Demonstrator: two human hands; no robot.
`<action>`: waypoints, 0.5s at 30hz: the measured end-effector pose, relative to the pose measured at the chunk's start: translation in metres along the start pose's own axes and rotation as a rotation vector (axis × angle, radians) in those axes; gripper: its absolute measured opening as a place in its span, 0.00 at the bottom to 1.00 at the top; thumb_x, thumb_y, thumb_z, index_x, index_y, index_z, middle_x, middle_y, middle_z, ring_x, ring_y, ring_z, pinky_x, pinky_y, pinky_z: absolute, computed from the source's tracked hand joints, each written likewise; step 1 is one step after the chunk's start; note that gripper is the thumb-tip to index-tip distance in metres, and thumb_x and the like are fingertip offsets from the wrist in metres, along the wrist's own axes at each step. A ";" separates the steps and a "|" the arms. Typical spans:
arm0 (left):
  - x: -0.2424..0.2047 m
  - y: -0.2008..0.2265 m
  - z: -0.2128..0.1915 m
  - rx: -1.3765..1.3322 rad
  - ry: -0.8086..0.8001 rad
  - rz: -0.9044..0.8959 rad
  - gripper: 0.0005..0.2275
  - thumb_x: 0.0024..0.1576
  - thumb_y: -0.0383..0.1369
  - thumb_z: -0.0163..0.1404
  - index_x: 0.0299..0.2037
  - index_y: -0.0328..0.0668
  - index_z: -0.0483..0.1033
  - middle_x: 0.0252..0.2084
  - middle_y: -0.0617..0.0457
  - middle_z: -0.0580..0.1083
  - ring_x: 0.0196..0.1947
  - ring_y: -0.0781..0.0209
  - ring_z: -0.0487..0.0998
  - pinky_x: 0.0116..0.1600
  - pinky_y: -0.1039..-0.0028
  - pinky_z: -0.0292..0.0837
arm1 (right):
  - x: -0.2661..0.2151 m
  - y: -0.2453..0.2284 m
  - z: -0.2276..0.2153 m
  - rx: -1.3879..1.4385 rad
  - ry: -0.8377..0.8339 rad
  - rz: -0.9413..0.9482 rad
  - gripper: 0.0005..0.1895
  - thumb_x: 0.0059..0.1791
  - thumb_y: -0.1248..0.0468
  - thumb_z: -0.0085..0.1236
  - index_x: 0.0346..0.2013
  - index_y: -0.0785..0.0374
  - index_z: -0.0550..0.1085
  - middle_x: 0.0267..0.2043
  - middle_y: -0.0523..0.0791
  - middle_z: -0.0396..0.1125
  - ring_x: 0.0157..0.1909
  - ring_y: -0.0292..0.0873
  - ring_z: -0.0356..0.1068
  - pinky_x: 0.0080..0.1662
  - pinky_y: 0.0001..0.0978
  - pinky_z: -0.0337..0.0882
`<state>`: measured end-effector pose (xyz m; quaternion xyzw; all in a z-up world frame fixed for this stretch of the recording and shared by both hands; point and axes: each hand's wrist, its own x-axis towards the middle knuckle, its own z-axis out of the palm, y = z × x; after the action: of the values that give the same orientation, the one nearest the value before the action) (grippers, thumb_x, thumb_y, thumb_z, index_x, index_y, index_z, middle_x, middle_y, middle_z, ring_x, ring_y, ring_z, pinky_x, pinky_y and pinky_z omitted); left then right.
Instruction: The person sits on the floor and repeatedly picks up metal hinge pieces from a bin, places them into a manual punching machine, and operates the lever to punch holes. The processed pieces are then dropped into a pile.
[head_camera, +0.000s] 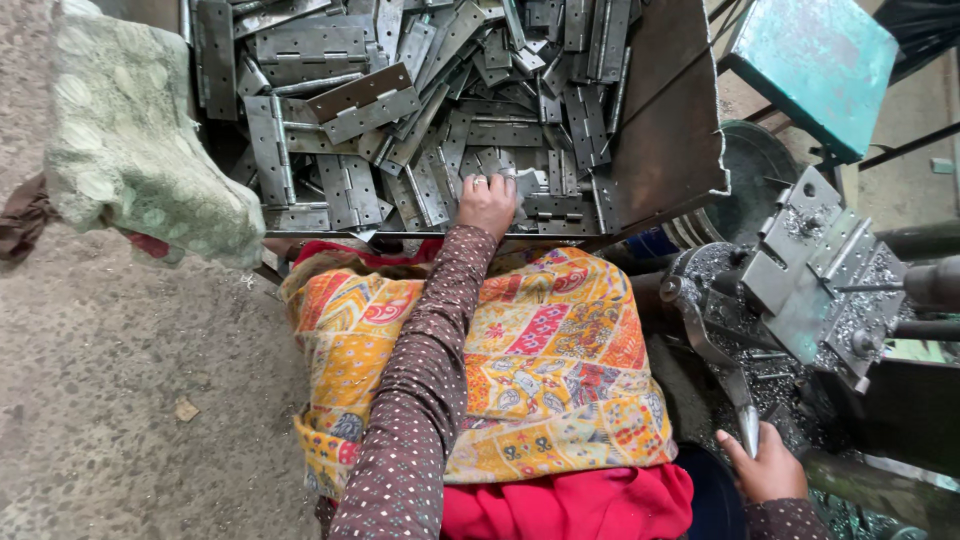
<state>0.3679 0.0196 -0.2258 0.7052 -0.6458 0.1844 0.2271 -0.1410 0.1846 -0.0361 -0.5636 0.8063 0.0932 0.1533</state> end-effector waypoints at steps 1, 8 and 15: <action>-0.001 0.001 0.001 -0.024 -0.039 -0.028 0.05 0.60 0.30 0.48 0.42 0.42 0.76 0.35 0.51 0.72 0.37 0.53 0.76 0.49 0.60 0.70 | -0.002 -0.001 0.000 0.007 -0.001 -0.004 0.31 0.45 0.42 0.59 0.50 0.63 0.71 0.21 0.51 0.71 0.20 0.49 0.76 0.30 0.42 0.74; 0.005 0.007 -0.009 -0.048 -0.113 -0.275 0.09 0.54 0.36 0.49 0.40 0.46 0.77 0.33 0.50 0.74 0.32 0.51 0.77 0.49 0.52 0.69 | -0.003 -0.009 -0.003 0.004 -0.009 0.021 0.31 0.46 0.42 0.58 0.53 0.62 0.71 0.20 0.51 0.71 0.20 0.47 0.75 0.31 0.40 0.74; -0.008 0.027 -0.002 0.009 -0.053 -0.034 0.06 0.56 0.32 0.49 0.36 0.42 0.78 0.35 0.49 0.73 0.37 0.53 0.77 0.55 0.56 0.70 | -0.001 -0.004 0.000 0.003 -0.026 0.003 0.32 0.46 0.41 0.58 0.52 0.64 0.72 0.24 0.51 0.71 0.21 0.47 0.76 0.32 0.40 0.75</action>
<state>0.3400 0.0257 -0.2267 0.7217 -0.6387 0.1645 0.2100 -0.1374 0.1839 -0.0361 -0.5610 0.8052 0.0996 0.1644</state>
